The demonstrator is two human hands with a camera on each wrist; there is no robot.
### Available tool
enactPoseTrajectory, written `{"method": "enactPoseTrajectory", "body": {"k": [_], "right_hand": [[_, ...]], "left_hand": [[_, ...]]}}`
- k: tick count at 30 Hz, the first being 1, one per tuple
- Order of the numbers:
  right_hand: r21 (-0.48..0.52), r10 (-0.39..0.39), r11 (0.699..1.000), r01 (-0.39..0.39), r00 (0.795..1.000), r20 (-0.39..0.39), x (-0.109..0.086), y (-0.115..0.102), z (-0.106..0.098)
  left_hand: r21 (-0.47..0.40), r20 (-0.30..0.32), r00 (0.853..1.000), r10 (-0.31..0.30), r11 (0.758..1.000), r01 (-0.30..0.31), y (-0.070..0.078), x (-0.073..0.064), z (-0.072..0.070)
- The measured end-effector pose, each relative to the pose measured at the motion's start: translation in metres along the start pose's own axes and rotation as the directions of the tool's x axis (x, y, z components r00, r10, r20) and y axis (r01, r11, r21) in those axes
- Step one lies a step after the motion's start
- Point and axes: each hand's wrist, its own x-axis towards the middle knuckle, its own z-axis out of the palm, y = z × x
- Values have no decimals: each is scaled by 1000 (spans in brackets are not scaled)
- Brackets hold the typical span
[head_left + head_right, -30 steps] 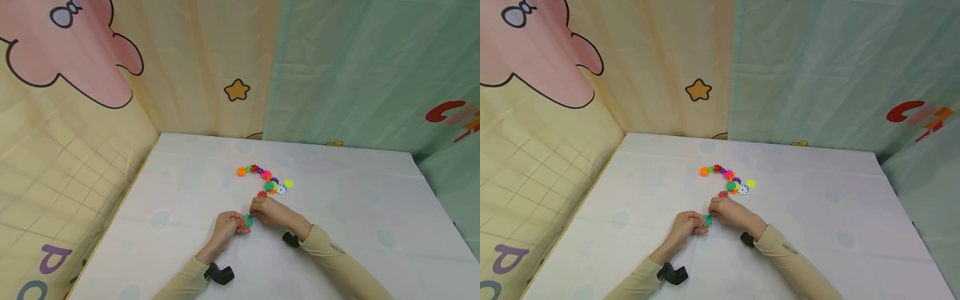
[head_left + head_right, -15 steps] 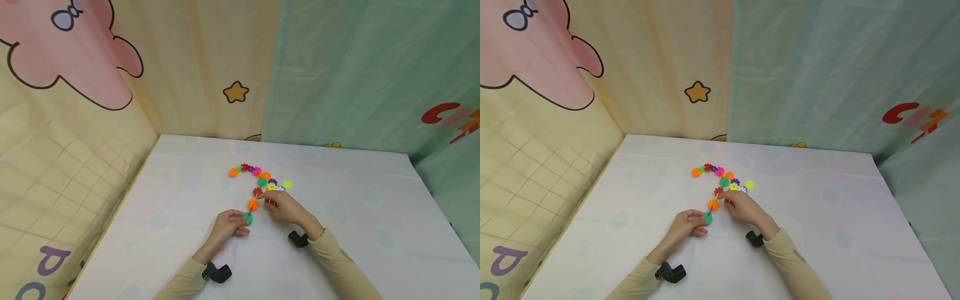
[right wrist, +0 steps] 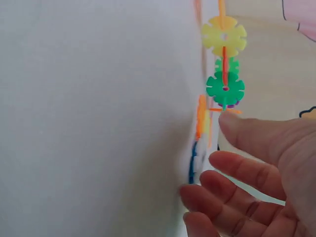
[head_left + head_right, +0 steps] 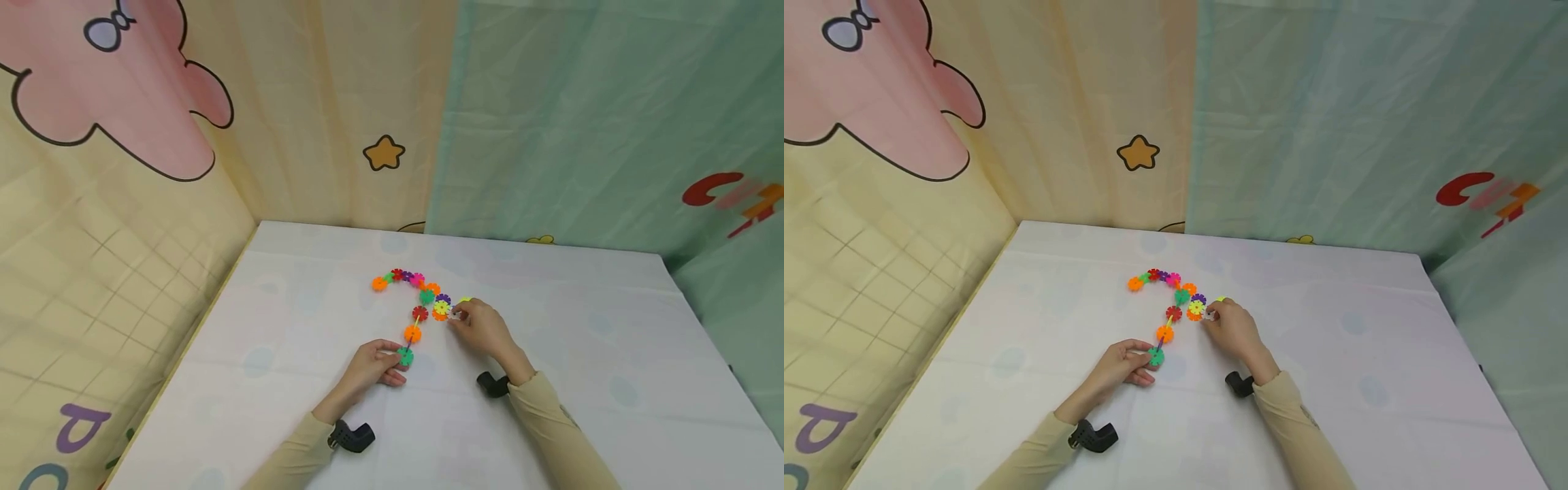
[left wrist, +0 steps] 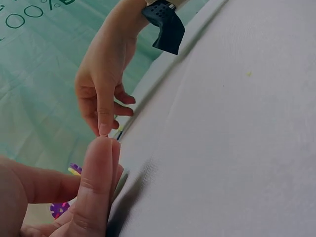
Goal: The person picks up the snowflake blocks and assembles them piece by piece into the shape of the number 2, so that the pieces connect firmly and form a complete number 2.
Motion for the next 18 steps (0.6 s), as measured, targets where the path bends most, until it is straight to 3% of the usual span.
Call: {"method": "enactPoseTrajectory", "body": {"k": [10, 14, 18], "right_hand": [[-15, 128, 992, -128, 992, 18, 18, 2, 6], [58, 147, 987, -148, 989, 22, 17, 12, 1], [146, 149, 979, -141, 988, -39, 10, 20, -6]], "left_hand": [[65, 32, 999, -17, 998, 14, 0, 2, -4], [49, 26, 1000, 9, 999, -10, 1, 1, -4], [33, 10, 1000, 27, 999, -27, 2, 1, -5]]}}
